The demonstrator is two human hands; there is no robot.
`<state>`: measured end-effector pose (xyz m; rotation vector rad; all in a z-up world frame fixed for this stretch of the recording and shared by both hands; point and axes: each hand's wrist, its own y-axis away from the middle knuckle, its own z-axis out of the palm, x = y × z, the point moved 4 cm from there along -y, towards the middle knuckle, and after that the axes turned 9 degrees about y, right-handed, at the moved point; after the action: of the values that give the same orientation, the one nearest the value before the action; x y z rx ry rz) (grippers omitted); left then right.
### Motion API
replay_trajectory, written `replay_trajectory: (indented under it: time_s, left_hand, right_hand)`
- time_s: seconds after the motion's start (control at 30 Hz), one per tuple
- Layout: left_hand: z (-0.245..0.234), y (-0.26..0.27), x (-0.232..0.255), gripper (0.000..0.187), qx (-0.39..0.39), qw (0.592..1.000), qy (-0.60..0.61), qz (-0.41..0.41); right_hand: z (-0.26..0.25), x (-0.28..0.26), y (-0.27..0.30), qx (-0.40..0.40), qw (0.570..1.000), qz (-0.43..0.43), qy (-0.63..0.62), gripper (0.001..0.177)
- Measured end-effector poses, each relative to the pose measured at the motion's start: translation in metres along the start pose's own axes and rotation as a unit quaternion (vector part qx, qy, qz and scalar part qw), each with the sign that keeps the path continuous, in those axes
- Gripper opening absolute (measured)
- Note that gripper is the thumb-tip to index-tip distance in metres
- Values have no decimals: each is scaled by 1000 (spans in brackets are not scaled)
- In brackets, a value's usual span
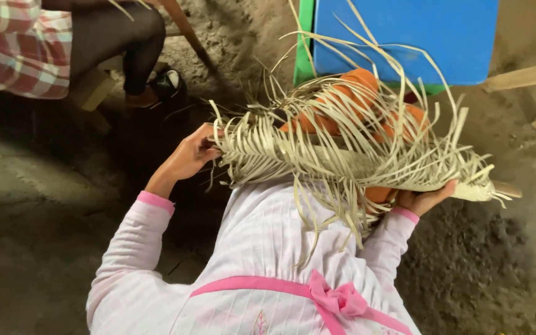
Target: Weaving straw fibers around a form to create a product, likely a hat or basket, using manual hand manipulation.
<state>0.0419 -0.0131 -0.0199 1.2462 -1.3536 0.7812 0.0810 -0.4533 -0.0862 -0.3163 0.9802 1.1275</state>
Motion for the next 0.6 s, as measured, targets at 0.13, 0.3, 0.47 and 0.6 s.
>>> replay_trajectory:
  time_s: [0.13,0.3,0.47,0.6]
  left_hand:
    - [1,2,-4,43,31,996,40,-75]
    - [0,11,4,64,-61,995,-14,-83]
    - [11,8,-1,75,19,944,-323,64]
    - [18,10,0,88,115,802,-553,193]
  right_hand:
    - [-4,-1,2,85,992,36,-82,72]
    - [3,-4,5,-12,999,5,-39,86]
    - [23,-14,12,13,994,5,-111,83]
    - [24,-16,13,39,990,-6,-132,80]
